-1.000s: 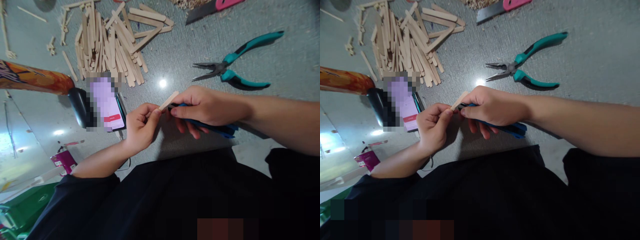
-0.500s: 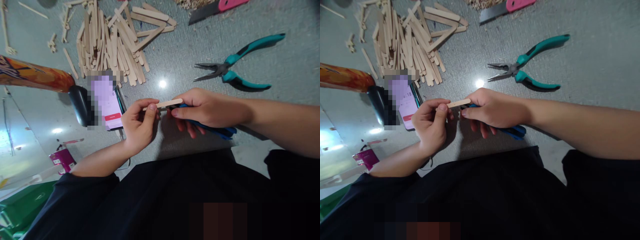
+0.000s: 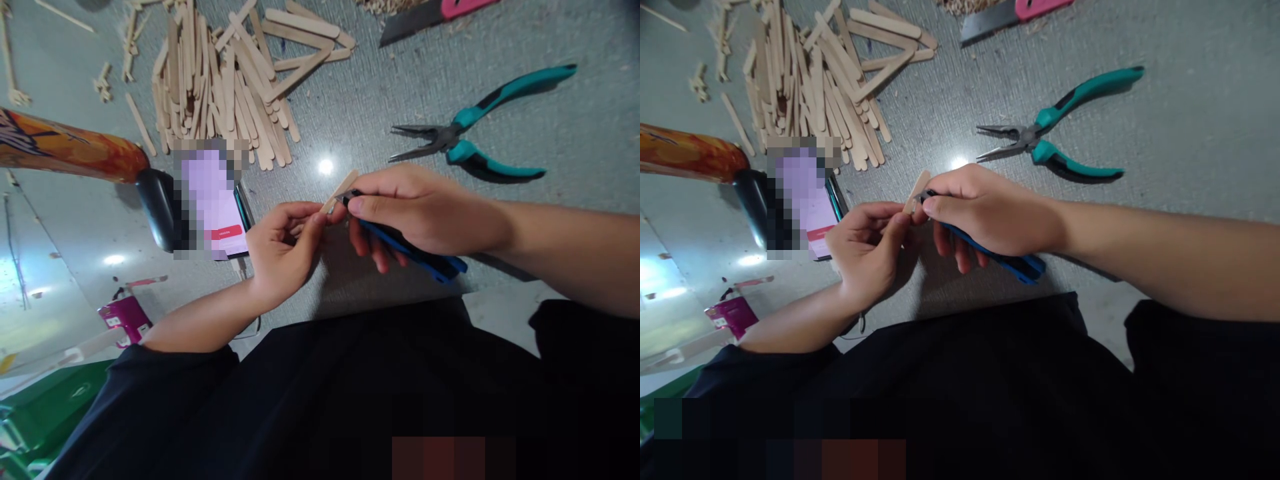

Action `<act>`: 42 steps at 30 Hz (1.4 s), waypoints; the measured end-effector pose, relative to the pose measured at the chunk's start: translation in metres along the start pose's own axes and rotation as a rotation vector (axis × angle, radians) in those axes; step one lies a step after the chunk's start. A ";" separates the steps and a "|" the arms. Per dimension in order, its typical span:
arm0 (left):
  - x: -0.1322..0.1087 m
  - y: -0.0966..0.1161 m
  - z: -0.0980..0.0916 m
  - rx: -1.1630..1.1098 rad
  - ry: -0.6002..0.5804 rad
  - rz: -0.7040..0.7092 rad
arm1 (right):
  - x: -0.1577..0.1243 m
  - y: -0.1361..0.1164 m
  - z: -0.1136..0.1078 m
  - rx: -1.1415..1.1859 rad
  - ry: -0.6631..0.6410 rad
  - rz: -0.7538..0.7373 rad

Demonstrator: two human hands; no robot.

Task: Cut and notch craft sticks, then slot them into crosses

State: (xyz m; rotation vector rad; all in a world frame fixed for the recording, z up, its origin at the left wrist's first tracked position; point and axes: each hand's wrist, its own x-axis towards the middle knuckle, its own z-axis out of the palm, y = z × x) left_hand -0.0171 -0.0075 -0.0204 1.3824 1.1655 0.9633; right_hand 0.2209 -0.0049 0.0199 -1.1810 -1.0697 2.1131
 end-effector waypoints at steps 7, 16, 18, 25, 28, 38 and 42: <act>0.000 0.001 0.000 0.008 -0.004 0.027 | -0.001 0.001 0.006 -0.081 0.046 -0.027; -0.001 0.002 0.000 -0.049 -0.028 0.056 | -0.004 0.006 0.011 -0.138 0.128 -0.080; 0.000 0.003 0.000 -0.061 -0.023 0.038 | -0.004 0.007 0.011 -0.125 0.118 -0.071; 0.000 0.001 -0.001 -0.118 -0.066 -0.026 | -0.002 0.005 0.015 -0.038 0.067 0.031; 0.002 0.001 -0.002 -0.131 -0.083 -0.065 | -0.001 0.003 0.015 -0.007 0.037 0.046; 0.008 0.007 -0.004 -0.111 -0.160 -0.115 | 0.003 0.002 -0.001 -0.114 -0.019 0.067; 0.006 0.009 -0.003 -0.059 -0.162 -0.144 | 0.005 -0.004 -0.008 -0.178 -0.079 0.058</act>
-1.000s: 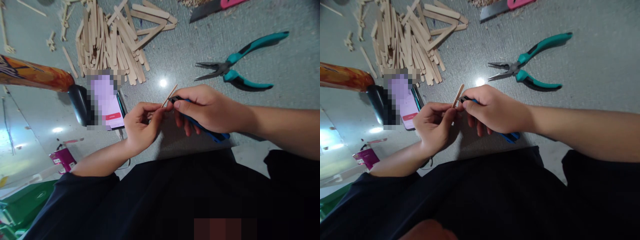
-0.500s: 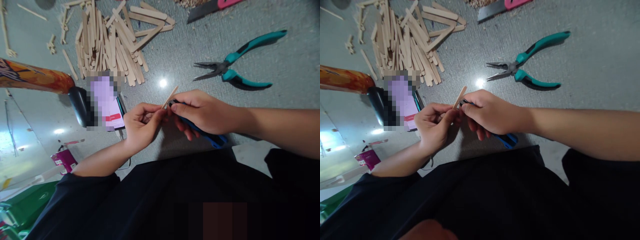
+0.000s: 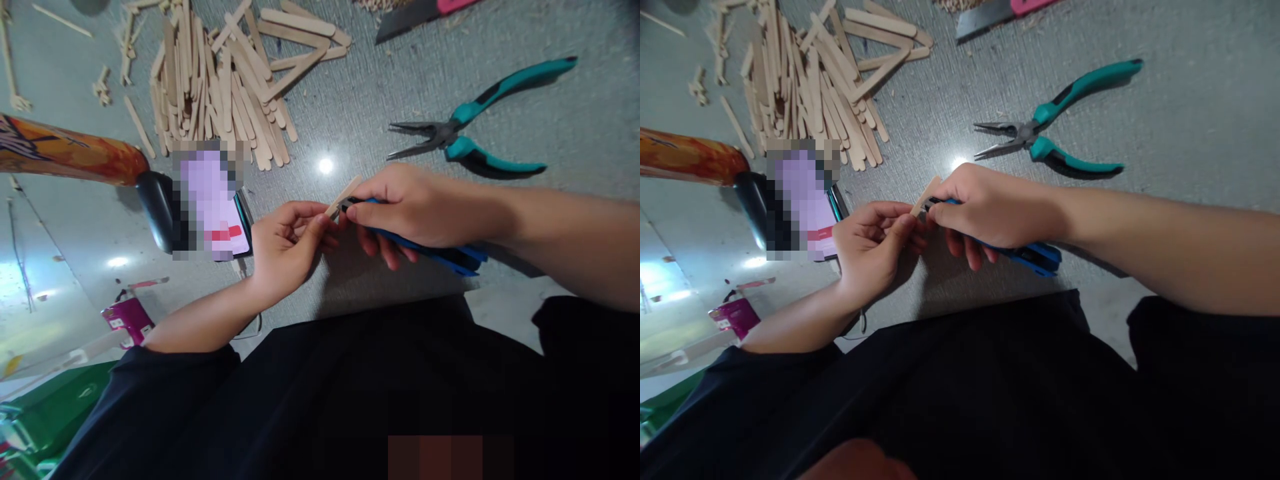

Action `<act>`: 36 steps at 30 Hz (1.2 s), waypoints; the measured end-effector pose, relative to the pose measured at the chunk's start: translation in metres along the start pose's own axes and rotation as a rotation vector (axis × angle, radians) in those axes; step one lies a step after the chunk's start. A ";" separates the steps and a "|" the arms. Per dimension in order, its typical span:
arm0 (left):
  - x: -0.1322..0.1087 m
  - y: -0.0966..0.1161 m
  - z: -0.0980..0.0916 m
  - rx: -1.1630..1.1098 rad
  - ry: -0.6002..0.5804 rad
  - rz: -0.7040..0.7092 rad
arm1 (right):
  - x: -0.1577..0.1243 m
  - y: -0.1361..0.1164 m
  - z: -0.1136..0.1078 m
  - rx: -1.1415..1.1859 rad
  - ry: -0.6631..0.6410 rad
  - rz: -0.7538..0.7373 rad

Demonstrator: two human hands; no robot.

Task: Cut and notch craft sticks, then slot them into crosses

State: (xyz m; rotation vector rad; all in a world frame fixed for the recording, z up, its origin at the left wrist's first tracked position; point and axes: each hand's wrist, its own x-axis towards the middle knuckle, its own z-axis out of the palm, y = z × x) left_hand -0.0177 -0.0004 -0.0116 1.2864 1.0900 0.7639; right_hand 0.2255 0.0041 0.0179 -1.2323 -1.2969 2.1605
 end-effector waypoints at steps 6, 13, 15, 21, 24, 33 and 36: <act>0.003 0.006 -0.002 -0.020 -0.028 -0.020 | 0.001 0.000 -0.006 -0.028 -0.037 -0.011; 0.003 0.006 -0.004 -0.009 -0.044 -0.055 | 0.000 0.009 -0.006 -0.094 -0.012 -0.081; 0.001 0.003 -0.004 0.016 -0.049 -0.052 | 0.000 0.009 -0.004 -0.116 0.023 -0.076; -0.006 -0.002 -0.005 0.211 -0.100 0.063 | -0.003 0.006 0.011 -0.075 0.105 -0.014; -0.008 -0.003 -0.006 0.277 -0.103 0.111 | -0.002 0.006 0.018 -0.054 0.143 -0.013; -0.011 -0.009 -0.007 0.305 -0.053 0.187 | -0.001 0.007 0.024 0.044 0.168 -0.007; -0.010 -0.008 -0.006 0.319 -0.050 0.215 | -0.001 0.007 0.022 0.018 0.162 -0.020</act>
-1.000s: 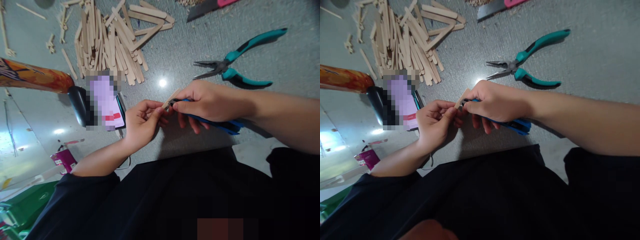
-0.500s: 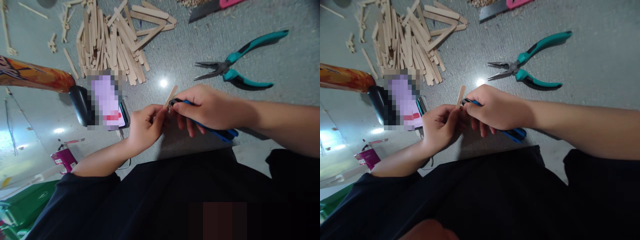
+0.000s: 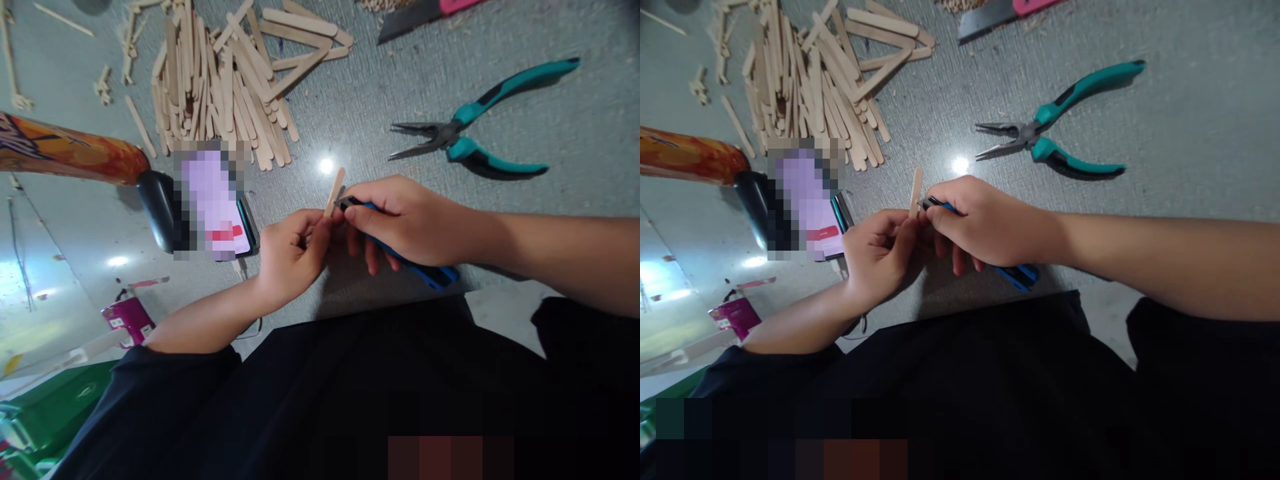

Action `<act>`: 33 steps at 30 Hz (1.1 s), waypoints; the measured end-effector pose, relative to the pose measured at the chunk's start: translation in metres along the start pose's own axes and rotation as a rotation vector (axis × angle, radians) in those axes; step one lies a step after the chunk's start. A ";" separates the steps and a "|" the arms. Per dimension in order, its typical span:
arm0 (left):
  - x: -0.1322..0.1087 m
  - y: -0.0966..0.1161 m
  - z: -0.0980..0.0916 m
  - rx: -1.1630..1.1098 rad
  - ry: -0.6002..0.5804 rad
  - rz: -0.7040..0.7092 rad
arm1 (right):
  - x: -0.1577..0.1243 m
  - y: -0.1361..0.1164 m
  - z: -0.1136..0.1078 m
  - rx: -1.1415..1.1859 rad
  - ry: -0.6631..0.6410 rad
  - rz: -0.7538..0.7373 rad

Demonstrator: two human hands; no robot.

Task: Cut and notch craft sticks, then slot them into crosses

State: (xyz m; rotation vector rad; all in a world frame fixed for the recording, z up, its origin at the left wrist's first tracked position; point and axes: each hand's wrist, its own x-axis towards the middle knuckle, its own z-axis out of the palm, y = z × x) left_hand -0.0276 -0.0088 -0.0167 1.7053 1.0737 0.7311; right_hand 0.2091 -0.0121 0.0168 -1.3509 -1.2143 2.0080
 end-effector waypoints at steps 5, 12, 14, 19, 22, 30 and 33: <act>0.002 0.001 0.000 0.062 0.012 0.045 | 0.000 0.001 -0.001 -0.029 -0.014 0.031; 0.001 0.003 0.000 -0.046 -0.006 -0.057 | -0.001 0.002 -0.002 0.011 -0.060 0.005; 0.002 0.003 -0.001 -0.174 -0.054 -0.149 | -0.001 0.002 -0.005 -0.019 -0.074 -0.016; 0.005 0.005 -0.005 -0.263 -0.110 -0.219 | 0.001 0.001 -0.015 -0.044 -0.153 -0.057; 0.008 0.007 -0.006 -0.264 -0.113 -0.212 | 0.002 0.001 -0.018 -0.038 -0.181 -0.057; 0.011 0.007 -0.007 -0.322 -0.116 -0.202 | 0.009 0.012 -0.024 -0.019 -0.225 -0.122; 0.011 0.007 -0.007 -0.326 -0.120 -0.221 | 0.009 0.011 -0.026 -0.051 -0.232 -0.135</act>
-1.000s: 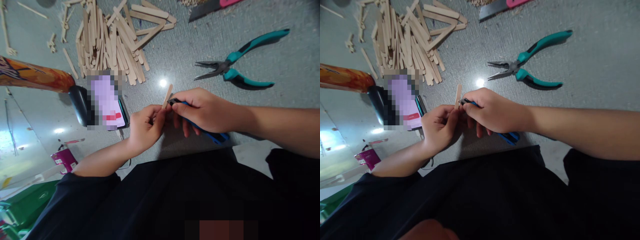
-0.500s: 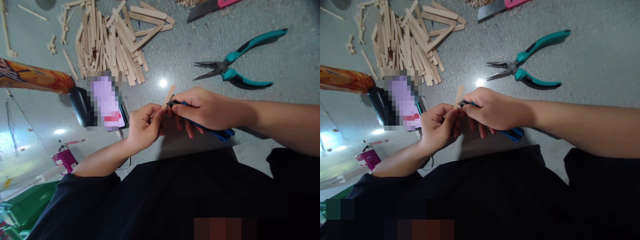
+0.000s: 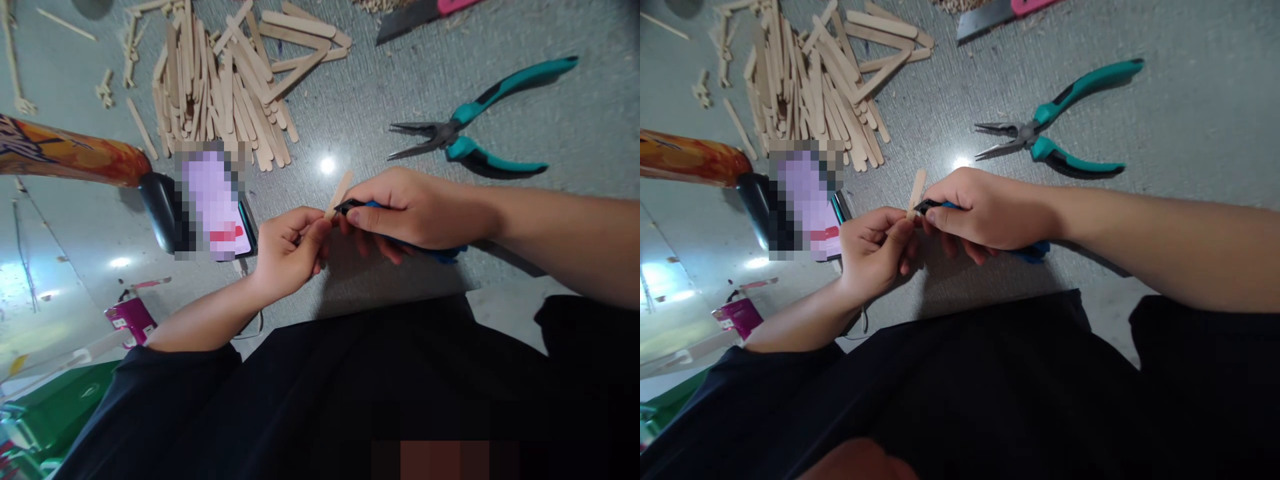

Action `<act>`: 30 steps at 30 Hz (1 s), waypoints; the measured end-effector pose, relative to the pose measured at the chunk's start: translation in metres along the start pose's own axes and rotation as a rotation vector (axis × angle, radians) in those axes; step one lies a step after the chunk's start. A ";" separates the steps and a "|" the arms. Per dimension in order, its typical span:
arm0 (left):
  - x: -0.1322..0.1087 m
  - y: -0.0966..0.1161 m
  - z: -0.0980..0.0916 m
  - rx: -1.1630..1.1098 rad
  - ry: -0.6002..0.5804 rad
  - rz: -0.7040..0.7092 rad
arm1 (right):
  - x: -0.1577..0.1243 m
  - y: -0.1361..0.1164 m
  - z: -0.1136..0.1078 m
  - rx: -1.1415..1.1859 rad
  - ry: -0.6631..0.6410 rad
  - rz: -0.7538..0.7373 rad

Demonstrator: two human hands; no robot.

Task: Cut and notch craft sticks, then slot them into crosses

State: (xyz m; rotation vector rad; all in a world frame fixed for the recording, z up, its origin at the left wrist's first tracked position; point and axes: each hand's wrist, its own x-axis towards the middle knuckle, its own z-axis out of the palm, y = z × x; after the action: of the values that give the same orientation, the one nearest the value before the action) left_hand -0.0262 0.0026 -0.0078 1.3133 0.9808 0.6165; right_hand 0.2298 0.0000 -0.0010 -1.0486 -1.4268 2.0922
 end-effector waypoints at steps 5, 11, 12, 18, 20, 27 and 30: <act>0.001 0.002 0.001 -0.040 -0.019 -0.007 | 0.000 0.001 -0.003 -0.022 -0.026 -0.034; 0.001 0.003 0.002 -0.030 -0.018 -0.024 | 0.001 0.001 -0.004 -0.051 -0.034 -0.050; 0.000 0.002 0.001 -0.032 -0.019 -0.022 | 0.001 0.001 -0.003 -0.053 -0.034 -0.056; -0.002 0.000 0.002 -0.038 -0.013 -0.021 | 0.000 -0.001 0.001 -0.095 -0.027 -0.090; -0.002 0.000 0.003 -0.041 -0.011 -0.032 | 0.000 -0.001 0.004 -0.148 -0.013 -0.118; 0.001 0.000 0.003 -0.073 0.023 -0.038 | -0.003 -0.005 0.013 -0.136 0.138 -0.091; 0.001 0.000 0.004 -0.062 0.044 -0.042 | -0.003 -0.008 0.014 -0.088 0.149 -0.037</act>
State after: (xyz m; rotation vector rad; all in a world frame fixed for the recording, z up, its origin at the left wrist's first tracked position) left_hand -0.0222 0.0017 -0.0085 1.2260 1.0149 0.6415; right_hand 0.2202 -0.0073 0.0106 -1.1760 -1.4639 1.8980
